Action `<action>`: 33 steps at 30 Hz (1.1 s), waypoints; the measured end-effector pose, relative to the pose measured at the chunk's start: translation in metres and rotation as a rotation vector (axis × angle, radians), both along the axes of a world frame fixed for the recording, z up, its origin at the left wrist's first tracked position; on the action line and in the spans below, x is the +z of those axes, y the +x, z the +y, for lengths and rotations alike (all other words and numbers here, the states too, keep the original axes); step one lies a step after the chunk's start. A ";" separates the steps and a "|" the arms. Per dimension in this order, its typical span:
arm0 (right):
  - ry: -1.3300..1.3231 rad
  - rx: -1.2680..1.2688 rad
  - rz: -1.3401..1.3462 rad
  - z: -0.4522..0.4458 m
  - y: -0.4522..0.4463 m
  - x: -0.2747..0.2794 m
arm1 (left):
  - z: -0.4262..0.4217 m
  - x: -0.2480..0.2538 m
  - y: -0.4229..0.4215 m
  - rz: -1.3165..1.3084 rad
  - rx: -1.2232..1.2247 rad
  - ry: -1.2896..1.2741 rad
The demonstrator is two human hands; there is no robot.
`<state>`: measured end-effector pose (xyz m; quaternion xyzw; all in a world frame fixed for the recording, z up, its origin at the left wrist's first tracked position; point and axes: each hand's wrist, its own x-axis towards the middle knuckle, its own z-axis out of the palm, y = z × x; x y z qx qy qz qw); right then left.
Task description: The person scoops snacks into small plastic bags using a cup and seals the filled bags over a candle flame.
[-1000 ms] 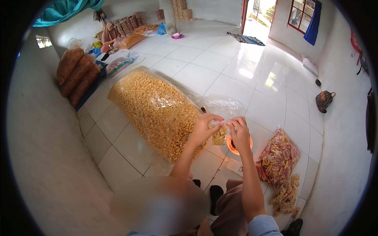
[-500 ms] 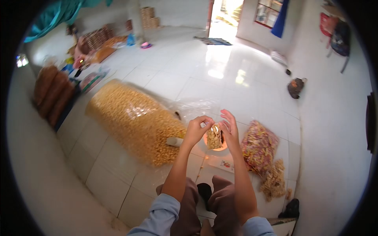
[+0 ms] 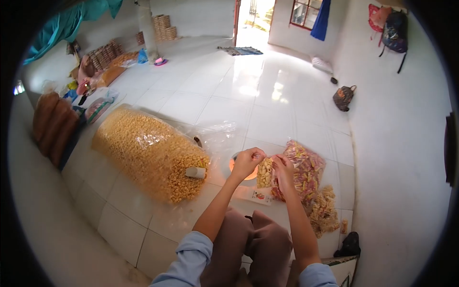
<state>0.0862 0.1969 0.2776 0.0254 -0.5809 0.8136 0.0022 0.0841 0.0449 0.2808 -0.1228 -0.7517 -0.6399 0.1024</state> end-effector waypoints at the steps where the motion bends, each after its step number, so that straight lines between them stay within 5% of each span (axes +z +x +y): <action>1: 0.006 0.000 -0.024 -0.003 -0.003 -0.009 | -0.002 -0.008 -0.004 0.007 0.016 0.009; 12: 0.213 0.098 -0.284 -0.018 -0.054 -0.162 | -0.035 -0.172 -0.045 -0.455 -0.006 -0.033; 16: 0.102 0.101 -0.326 -0.023 -0.058 -0.201 | -0.035 -0.210 -0.050 -0.545 -0.017 0.046; 18: -0.054 0.191 -0.420 -0.021 -0.061 -0.203 | -0.035 -0.224 -0.050 -0.548 -0.030 0.057; 22: 0.187 0.265 -0.462 -0.017 -0.061 -0.219 | -0.033 -0.236 -0.047 -0.573 -0.028 0.042; 33: 0.137 0.132 -0.474 -0.019 -0.057 -0.237 | -0.031 -0.252 -0.043 -0.580 0.029 0.075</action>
